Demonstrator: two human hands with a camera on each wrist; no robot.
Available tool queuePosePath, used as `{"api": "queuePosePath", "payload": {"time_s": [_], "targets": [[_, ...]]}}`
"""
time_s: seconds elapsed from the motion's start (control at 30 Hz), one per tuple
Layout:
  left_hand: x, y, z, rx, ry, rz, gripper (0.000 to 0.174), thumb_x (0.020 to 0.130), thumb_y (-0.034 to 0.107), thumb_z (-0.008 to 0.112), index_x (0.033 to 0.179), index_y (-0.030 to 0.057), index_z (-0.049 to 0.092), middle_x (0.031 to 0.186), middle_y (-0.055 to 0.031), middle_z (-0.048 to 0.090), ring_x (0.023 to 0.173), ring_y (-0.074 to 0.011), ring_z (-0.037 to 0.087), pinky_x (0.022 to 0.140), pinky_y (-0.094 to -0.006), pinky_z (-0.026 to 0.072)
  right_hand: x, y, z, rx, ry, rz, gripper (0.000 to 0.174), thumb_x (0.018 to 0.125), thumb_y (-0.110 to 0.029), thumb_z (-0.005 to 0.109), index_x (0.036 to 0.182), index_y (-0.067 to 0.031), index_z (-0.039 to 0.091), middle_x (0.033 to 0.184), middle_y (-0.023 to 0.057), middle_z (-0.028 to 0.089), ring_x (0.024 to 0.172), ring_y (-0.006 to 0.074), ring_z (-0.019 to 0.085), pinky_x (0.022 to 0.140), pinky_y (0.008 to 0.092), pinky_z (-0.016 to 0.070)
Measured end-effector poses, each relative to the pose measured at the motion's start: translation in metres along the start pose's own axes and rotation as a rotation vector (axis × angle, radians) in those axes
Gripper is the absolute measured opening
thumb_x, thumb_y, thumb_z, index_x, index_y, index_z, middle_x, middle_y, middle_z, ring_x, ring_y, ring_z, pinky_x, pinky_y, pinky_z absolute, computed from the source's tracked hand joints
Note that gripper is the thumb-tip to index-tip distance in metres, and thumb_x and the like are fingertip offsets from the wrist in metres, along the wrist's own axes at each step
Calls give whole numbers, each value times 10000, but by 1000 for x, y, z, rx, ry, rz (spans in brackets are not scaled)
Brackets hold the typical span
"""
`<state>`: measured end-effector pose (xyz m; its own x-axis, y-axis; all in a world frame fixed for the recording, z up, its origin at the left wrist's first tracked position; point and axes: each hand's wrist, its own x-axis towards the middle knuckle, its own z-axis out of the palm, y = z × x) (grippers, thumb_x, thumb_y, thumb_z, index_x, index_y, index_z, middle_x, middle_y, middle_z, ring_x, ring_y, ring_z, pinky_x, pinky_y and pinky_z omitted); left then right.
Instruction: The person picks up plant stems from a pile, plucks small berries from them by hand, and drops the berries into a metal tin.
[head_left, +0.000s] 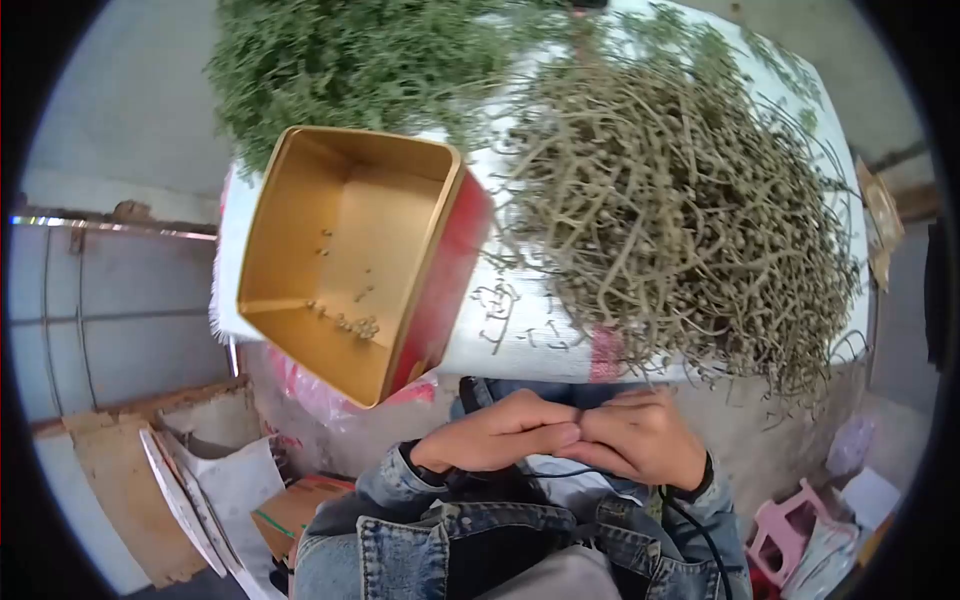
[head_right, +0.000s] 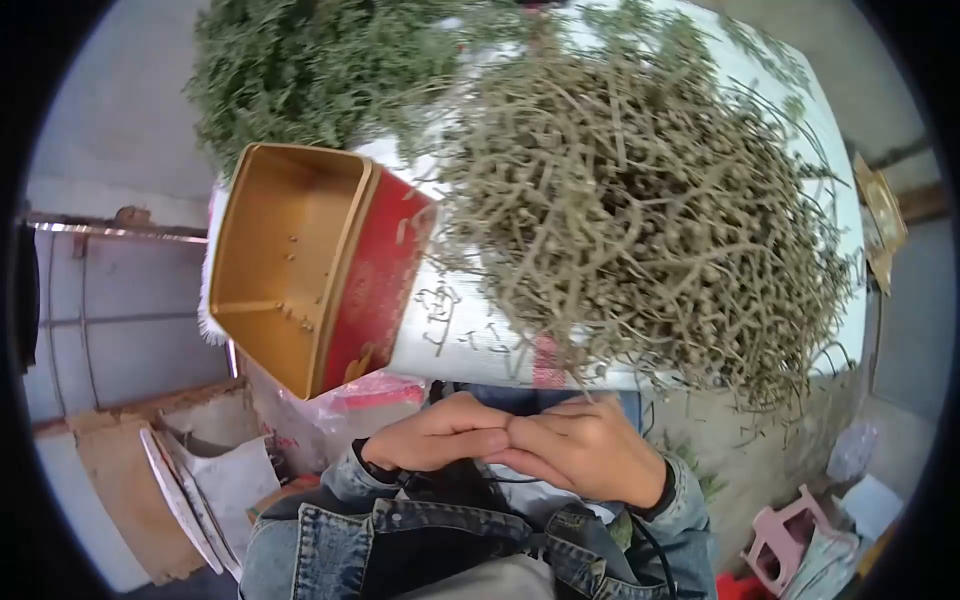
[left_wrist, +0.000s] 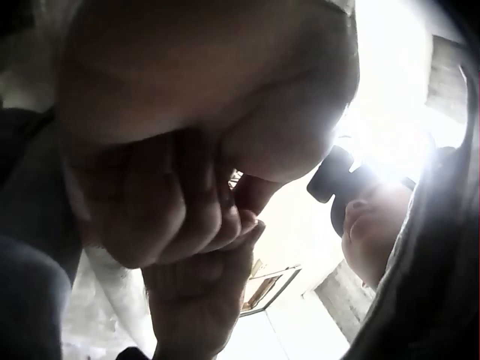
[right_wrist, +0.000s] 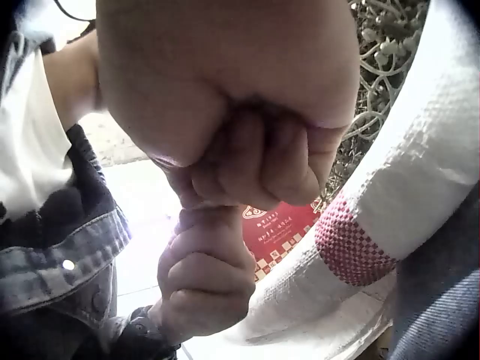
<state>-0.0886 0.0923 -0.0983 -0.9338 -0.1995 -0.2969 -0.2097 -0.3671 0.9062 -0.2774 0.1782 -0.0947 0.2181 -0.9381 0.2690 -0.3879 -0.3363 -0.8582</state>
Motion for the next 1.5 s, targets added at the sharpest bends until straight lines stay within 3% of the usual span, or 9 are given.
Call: {"api": "queuePosePath", "payload": {"time_s": [0.37,0.53,0.63,0.93,1.07,1.17,1.33,1.47,1.5], "targets": [[-2,-34,-6,-661,-128,-68,351,989,207,487,692,20,487,592,24,470,530,-86,415,495,-257,318,-15,16,5,142,-140,51,272,839,-191,699,690,-71,504,521,66,462,453,260,485,429,361,354],[2,-16,-19,-116,-264,57,306,973,175,526,724,1,559,644,4,562,560,-62,471,503,-236,333,-15,14,1,150,-147,72,275,841,-233,700,722,-76,508,518,57,466,455,266,482,430,359,352],[-1,-12,-8,17,-58,-95,245,953,127,557,766,-15,624,660,-21,609,593,-41,505,509,-215,337,-11,10,-5,112,-159,73,272,847,-244,693,738,-77,509,525,57,481,464,266,494,433,361,356],[-5,-23,-4,-335,62,-353,248,923,124,599,723,-15,647,613,-16,604,591,-26,488,502,-215,328,-21,15,0,131,-204,30,213,894,-221,637,786,-73,529,546,77,510,494,269,535,434,368,363],[-7,-39,-10,-333,-190,-206,261,894,149,628,700,-25,642,619,-44,620,555,-57,522,477,-245,328,-20,11,7,478,-249,-7,163,913,-191,612,836,-57,562,550,85,518,491,273,533,434,370,362],[2,-51,4,-588,-332,141,254,859,152,646,686,-33,642,602,-72,624,510,-123,561,451,-280,334,-19,10,8,577,-259,-38,122,920,-160,596,877,-46,579,550,87,519,480,270,520,433,365,353],[13,-37,-2,-593,-528,246,225,849,117,641,694,-46,642,589,-96,622,488,-182,580,430,-295,342,-24,13,7,907,-246,9,73,903,-83,586,870,-19,600,535,91,489,448,242,476,430,344,330],[6,-13,-6,-351,-438,101,235,828,132,675,670,-39,639,596,-96,631,497,-173,582,434,-298,356,-41,20,-3,904,-161,76,170,898,-124,574,775,-6,579,543,72,473,447,199,454,433,315,310],[2,-9,-5,-274,-74,145,210,832,123,677,694,-31,641,603,-82,627,494,-149,565,436,-282,351,-47,21,-3,904,-165,71,170,898,-124,574,775,-6,579,543,72,473,447,199,454,433,315,310]]}}
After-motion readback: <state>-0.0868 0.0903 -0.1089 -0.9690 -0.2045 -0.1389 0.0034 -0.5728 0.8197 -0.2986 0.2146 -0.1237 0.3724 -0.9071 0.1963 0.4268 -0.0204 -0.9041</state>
